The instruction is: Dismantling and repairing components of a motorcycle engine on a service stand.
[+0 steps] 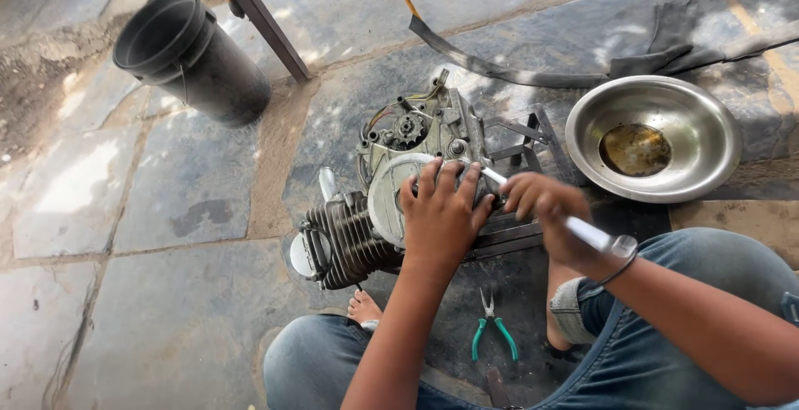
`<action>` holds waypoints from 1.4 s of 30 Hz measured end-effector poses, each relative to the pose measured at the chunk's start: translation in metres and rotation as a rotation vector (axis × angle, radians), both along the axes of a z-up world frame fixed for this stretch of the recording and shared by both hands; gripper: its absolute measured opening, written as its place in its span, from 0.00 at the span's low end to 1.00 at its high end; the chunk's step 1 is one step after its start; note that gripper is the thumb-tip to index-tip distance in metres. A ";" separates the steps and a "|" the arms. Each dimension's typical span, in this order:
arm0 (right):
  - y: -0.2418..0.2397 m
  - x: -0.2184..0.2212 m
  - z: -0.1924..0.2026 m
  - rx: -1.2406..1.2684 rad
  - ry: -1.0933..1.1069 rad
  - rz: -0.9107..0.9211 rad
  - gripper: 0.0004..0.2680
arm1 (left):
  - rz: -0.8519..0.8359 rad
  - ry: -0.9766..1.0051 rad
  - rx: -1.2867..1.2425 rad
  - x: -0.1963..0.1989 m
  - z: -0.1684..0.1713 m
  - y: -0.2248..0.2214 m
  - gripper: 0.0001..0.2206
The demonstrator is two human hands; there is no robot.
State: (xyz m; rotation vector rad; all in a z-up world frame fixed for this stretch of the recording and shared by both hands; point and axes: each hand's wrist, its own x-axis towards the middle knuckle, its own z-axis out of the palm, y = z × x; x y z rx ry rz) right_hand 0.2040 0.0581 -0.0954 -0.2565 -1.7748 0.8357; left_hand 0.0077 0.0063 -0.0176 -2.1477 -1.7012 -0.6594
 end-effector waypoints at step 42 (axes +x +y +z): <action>0.005 -0.010 0.109 -0.244 -1.032 -0.549 0.18 | 0.000 0.034 0.030 0.002 0.002 0.004 0.19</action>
